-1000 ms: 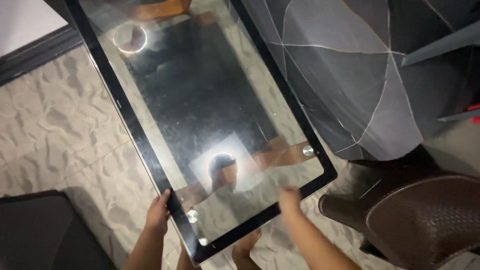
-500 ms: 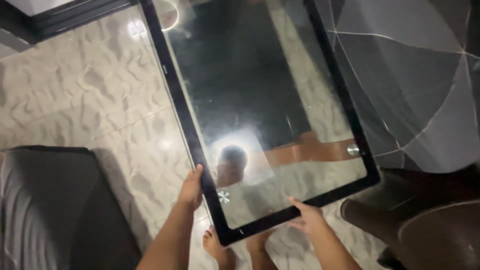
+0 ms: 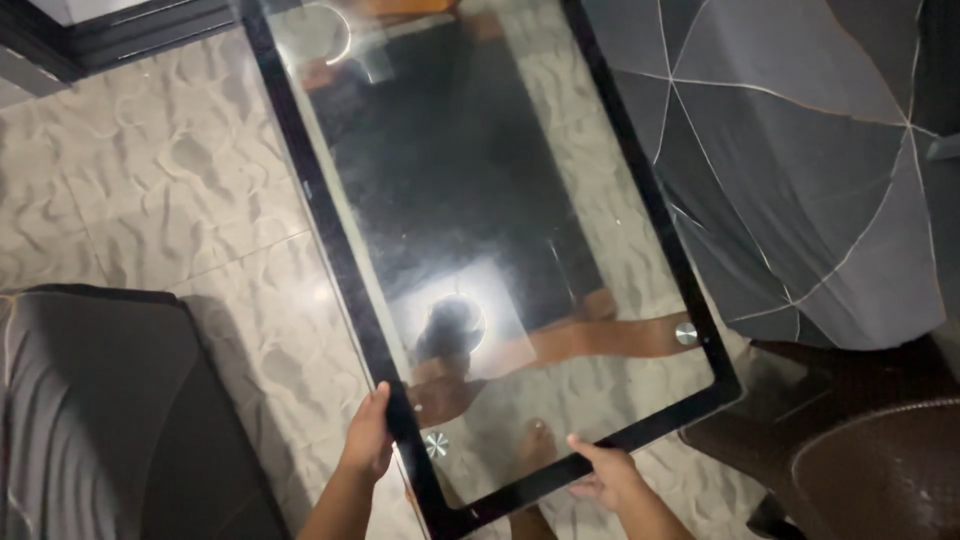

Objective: Putting a fitted sheet cover onto a sofa mattress bed and rearranging room furniture.

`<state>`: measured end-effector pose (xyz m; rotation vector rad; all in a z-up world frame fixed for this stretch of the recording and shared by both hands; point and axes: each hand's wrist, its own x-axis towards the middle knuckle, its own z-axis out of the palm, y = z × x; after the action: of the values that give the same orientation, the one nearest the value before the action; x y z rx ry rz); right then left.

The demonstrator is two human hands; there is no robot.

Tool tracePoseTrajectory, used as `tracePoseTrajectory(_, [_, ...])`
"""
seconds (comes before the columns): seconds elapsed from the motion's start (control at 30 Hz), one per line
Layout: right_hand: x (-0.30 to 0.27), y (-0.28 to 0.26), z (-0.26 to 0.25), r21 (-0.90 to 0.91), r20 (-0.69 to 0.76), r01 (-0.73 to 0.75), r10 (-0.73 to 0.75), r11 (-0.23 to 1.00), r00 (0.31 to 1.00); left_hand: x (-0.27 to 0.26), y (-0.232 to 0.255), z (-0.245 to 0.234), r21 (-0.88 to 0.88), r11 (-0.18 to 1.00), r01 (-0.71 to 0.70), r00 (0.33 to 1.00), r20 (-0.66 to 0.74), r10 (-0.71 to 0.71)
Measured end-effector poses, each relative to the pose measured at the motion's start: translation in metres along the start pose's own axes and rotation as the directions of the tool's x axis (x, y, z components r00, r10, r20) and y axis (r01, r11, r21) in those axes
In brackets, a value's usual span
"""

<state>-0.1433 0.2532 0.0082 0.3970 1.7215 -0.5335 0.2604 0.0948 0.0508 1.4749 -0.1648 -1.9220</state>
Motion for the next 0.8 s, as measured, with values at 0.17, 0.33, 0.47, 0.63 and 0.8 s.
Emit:
tracePoseTrajectory(0.17, [-0.018,0.025,0.017,-0.064,-0.092,0.046,-0.052,0.997,0.994,-0.012,-0.015,-0.04,-0.029,0.998,-0.047,0.999,-0.011,0.047])
tracePoseTrajectory(0.33, [-0.009,0.054,0.028,-0.226,-0.083,0.178,-0.201,0.958,0.976,-0.016,-0.006,-0.058,-0.055,0.998,0.03,0.997,-0.068,-0.034])
tracePoseTrajectory(0.47, [0.031,0.064,0.032,-0.874,-0.099,0.2,-0.564,0.444,0.82,0.003,-0.002,-0.07,0.37,0.92,0.131,0.942,-0.336,0.001])
tracePoseTrajectory(0.63, [-0.173,-0.037,0.123,-0.97,0.027,0.181,-0.665,0.164,0.746,-0.042,0.037,-0.048,0.864,0.471,-0.178,0.887,-0.066,0.457])
tracePoseTrajectory(0.8, [-0.276,-0.068,0.138,-0.872,0.197,0.471,-0.788,0.13,0.583,-0.129,0.087,-0.012,0.896,0.333,-0.293,0.876,0.112,0.47])
